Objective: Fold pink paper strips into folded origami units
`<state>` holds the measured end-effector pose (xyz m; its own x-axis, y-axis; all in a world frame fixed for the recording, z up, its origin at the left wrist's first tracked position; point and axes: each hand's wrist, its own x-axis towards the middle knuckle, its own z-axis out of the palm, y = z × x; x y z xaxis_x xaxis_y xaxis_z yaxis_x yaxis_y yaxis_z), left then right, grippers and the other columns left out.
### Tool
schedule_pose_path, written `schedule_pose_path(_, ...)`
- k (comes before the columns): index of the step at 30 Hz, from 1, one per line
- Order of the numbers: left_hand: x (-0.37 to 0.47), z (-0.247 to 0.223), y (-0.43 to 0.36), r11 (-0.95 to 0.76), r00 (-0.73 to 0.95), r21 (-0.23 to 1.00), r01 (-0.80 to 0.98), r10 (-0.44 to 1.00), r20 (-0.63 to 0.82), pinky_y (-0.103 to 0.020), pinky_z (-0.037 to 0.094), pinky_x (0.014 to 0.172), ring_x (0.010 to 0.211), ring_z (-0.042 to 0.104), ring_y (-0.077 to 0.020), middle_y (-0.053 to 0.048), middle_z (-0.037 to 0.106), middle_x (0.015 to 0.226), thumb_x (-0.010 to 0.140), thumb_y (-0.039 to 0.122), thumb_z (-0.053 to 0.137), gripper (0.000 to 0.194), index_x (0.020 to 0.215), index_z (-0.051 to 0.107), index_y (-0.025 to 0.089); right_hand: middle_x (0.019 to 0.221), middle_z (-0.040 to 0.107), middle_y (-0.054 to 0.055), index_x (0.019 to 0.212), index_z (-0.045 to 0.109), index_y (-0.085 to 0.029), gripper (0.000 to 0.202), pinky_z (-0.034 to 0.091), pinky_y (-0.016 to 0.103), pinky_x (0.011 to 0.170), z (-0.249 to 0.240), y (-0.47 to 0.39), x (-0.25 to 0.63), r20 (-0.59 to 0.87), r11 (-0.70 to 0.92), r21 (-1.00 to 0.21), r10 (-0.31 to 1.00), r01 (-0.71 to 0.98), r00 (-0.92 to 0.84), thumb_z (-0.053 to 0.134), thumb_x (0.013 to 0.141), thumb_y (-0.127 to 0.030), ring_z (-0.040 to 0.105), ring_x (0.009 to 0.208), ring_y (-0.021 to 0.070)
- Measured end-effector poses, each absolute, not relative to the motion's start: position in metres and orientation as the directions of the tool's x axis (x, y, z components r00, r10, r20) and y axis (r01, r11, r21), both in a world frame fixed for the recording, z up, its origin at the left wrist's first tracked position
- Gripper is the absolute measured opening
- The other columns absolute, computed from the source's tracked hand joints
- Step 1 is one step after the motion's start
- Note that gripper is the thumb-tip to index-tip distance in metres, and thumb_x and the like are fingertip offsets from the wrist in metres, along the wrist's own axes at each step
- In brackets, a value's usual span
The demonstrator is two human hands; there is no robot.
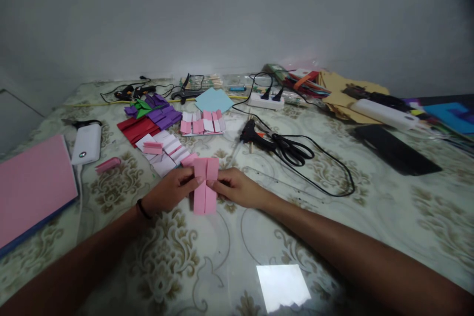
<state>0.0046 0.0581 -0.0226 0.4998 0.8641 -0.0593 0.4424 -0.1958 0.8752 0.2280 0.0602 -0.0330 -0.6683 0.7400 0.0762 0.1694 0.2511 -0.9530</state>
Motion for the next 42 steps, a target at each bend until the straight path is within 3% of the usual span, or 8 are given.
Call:
schedule_pose_path(3,0.003,-0.022,0.059,-0.245,0.513,0.826,0.507,0.856,-0.061,-0.024,0.033,0.055,0.06,0.046,-0.0127,0.002,0.05,0.062,0.096,0.039,0.051,0.034,0.074,0.06,0.015,0.062,0.05,-0.003,0.09,0.065,-0.014,0.044,0.034,0.019,0.049,-0.036,0.061,0.228,0.055,0.215,-0.961,0.759,0.171,-0.648,0.05,0.1,-0.054,0.042,0.053,0.0083)
schedule_pose_path(7,0.004,-0.02,0.06,-0.296,0.552,0.791,0.535,0.832,-0.062,-0.024,0.028,0.056,0.06,0.039,-0.0115,0.003,0.044,0.062,0.095,0.038,0.052,0.034,0.07,0.056,0.015,0.064,0.053,-0.005,0.107,0.059,-0.017,0.035,0.039,0.019,0.048,-0.042,0.062,0.228,0.037,0.095,-0.994,0.781,0.061,-0.624,0.056,0.098,-0.05,0.049,0.052,0.0087)
schedule_pose_path(13,0.004,-0.019,0.06,-0.345,0.587,0.766,0.543,0.808,-0.052,-0.025,0.023,0.055,0.058,0.032,-0.0107,0.004,0.036,0.059,0.092,0.035,0.054,0.035,0.063,0.045,0.017,0.057,0.053,-0.009,0.094,0.048,-0.02,0.037,0.035,0.018,0.046,-0.043,0.063,0.225,0.023,-0.026,-0.997,0.808,-0.074,-0.588,0.064,0.093,-0.053,0.045,0.046,0.0073)
schedule_pose_path(20,0.005,-0.018,0.059,-0.275,0.555,0.823,0.496,0.83,-0.057,-0.024,0.029,0.058,0.062,0.039,-0.0119,0.003,0.046,0.066,0.093,0.034,0.053,0.026,0.074,0.055,0.016,0.06,0.053,-0.009,0.092,0.047,-0.02,0.041,0.034,0.016,0.045,-0.045,0.064,0.226,0.008,-0.031,-0.998,0.782,-0.051,-0.623,0.069,0.088,-0.054,0.048,0.046,0.0062)
schedule_pose_path(25,0.005,-0.019,0.058,-0.273,0.552,0.791,0.547,0.828,-0.096,-0.024,0.025,0.054,0.057,0.034,-0.0105,0.004,0.04,0.059,0.089,0.03,0.055,0.028,0.065,0.05,0.016,0.062,0.055,-0.008,0.093,0.049,-0.019,0.035,0.036,0.016,0.046,-0.048,0.063,0.226,0.038,0.006,-0.999,0.789,-0.054,-0.613,0.065,0.093,-0.05,0.049,0.047,0.0062)
schedule_pose_path(33,0.004,-0.02,0.059,-0.257,0.539,0.836,0.485,0.841,-0.054,-0.025,0.037,0.059,0.064,0.049,-0.0141,0.001,0.058,0.069,0.094,0.034,0.054,0.027,0.079,0.066,0.014,0.064,0.056,-0.008,0.095,0.049,-0.019,0.035,0.034,0.015,0.044,-0.046,0.063,0.226,0.031,-0.049,-0.992,0.789,-0.114,-0.614,0.072,0.089,-0.045,0.049,0.046,0.005)
schedule_pose_path(39,0.0,-0.024,0.061,-0.119,0.543,0.937,0.328,0.835,-0.084,-0.024,0.047,0.067,0.078,0.063,-0.0167,-0.004,0.072,0.093,0.093,0.033,0.056,0.028,0.114,0.068,0.017,0.063,0.056,-0.006,0.092,0.057,-0.017,0.022,0.034,0.016,0.046,-0.045,0.065,0.227,0.07,-0.028,-0.988,0.802,-0.154,-0.593,0.071,0.087,-0.033,0.048,0.046,0.0047)
schedule_pose_path(42,-0.002,-0.022,0.063,-0.13,0.527,0.934,0.332,0.847,-0.07,-0.026,0.049,0.082,0.091,0.067,-0.0193,-0.006,0.075,0.097,0.091,0.026,0.055,0.025,0.1,0.075,0.016,0.063,0.057,-0.004,0.086,0.063,-0.015,0.015,0.035,0.017,0.049,-0.046,0.066,0.23,0.074,0.003,-0.993,0.798,-0.119,-0.598,0.068,0.085,-0.028,0.049,0.047,0.0054)
